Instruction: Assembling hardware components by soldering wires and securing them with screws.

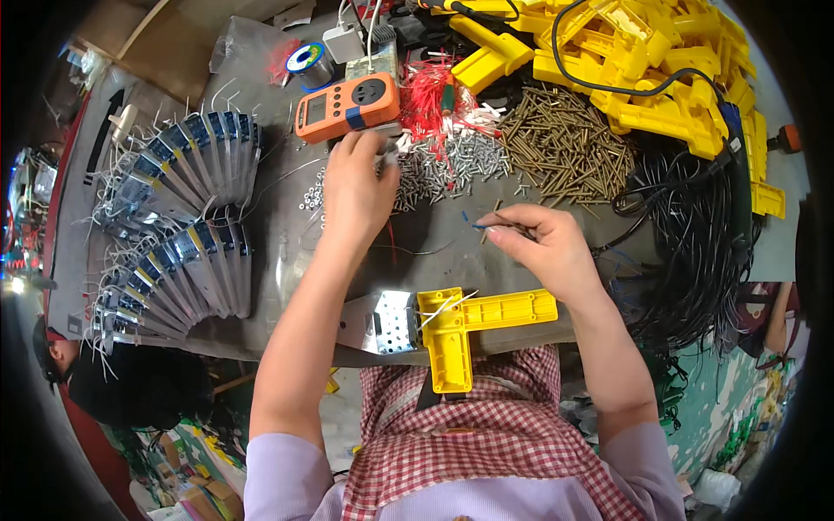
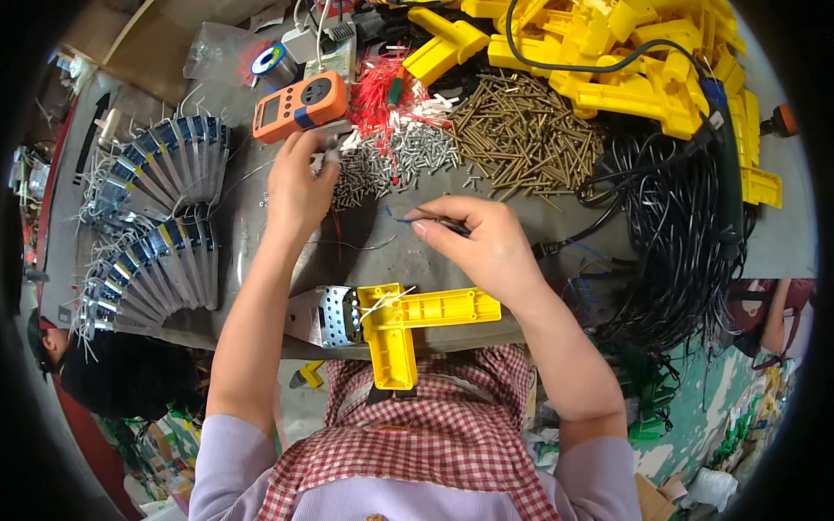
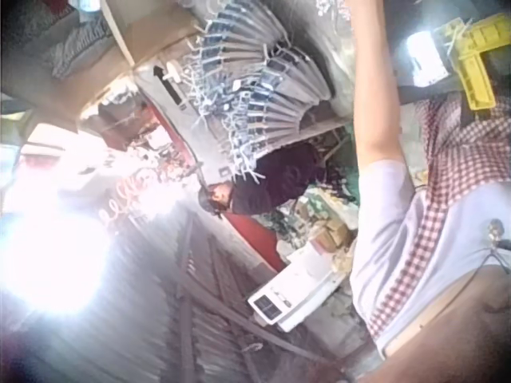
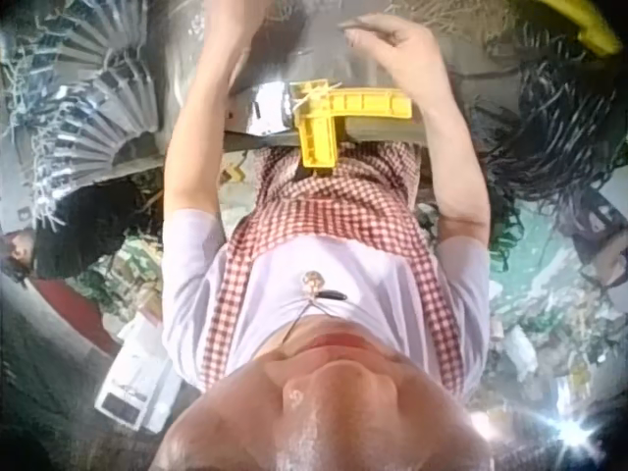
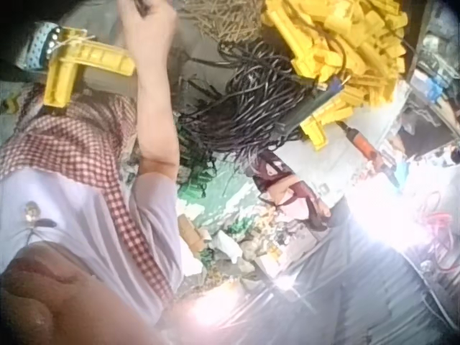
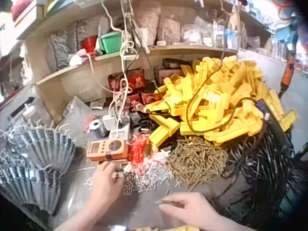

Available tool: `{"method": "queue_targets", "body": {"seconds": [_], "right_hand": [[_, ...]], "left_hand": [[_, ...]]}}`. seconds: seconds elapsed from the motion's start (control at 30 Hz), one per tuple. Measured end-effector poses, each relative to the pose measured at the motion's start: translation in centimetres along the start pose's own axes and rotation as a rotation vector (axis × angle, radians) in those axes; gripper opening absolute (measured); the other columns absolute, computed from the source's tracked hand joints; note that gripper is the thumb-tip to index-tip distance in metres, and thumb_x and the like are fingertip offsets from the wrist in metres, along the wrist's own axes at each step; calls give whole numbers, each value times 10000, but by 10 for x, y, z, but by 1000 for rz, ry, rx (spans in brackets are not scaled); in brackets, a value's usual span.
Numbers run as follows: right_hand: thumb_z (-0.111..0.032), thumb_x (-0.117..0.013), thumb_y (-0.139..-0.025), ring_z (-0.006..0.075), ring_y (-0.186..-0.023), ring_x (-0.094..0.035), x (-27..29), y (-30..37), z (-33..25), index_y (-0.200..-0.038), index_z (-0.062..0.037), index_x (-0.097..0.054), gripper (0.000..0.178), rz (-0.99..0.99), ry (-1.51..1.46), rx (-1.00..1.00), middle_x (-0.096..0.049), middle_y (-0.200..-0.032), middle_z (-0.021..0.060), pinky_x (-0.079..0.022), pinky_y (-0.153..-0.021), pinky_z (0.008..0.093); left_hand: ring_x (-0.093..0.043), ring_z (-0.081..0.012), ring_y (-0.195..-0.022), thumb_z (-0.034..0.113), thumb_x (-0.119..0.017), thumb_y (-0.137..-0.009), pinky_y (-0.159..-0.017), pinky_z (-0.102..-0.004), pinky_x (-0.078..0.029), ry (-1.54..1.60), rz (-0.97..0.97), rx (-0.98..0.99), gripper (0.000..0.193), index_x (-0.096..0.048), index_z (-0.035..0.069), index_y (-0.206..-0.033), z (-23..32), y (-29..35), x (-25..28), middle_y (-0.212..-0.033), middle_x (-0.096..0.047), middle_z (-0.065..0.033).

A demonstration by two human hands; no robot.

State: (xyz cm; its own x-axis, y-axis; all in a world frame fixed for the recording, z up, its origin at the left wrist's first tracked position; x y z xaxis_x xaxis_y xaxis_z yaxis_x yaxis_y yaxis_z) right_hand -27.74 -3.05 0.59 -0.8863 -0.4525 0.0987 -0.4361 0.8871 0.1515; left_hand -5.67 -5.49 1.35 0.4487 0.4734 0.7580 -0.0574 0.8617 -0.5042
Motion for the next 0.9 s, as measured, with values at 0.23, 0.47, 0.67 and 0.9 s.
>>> {"method": "queue_targets", "body": {"seconds": [0.23, 0.47, 0.67, 0.9], "right_hand": [[-120, -682, -826, 56, -766, -596, -11, 7, -11, -959, 6, -691, 183, -37, 42, 20, -691, -846, 35, -482, -719, 219], [-96, -677, -803, 29, -720, -564, -17, 15, -18, -891, 2, -678, 132, -110, 21, -2, -667, -759, 11, -481, -655, 222], [-119, -679, -792, 30, -693, -552, -20, 13, -17, -888, -6, -671, 149, -139, 101, -8, -657, -740, 20, -476, -624, 229], [-123, -684, -798, 26, -640, -490, -20, 10, -17, -871, 4, -620, 160, -184, 156, -25, -592, -697, 4, -429, -570, 222]], "left_hand": [[-620, -141, -823, 16, -643, -816, -757, -266, -490, 766, -389, 392, 164, -627, 16, -979, 45, 68, 25, -926, -641, -58], [-593, -94, -884, 12, -631, -848, -798, -252, -487, 1316, -467, 694, 170, -577, 8, -1009, 44, 78, 18, -954, -623, -30], [-589, -86, -878, -11, -628, -829, -803, -245, -486, 1291, -480, 657, 175, -573, 10, -994, 48, 79, 18, -941, -613, -23], [-643, -128, -871, -16, -640, -817, -765, -271, -543, 731, -433, 247, 199, -563, -8, -1001, 62, 78, 35, -924, -637, -68]]}}
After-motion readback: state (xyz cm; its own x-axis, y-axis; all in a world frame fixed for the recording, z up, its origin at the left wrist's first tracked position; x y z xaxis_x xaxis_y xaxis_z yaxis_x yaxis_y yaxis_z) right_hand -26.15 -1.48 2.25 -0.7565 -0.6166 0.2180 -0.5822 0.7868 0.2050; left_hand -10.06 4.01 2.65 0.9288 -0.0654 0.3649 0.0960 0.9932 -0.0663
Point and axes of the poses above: each hand's wrist, its own y-axis away from the middle knuckle, its own x-axis out of the back of the hand, z = x × y, the point moved 4 cm from there along -y, towards the middle knuckle
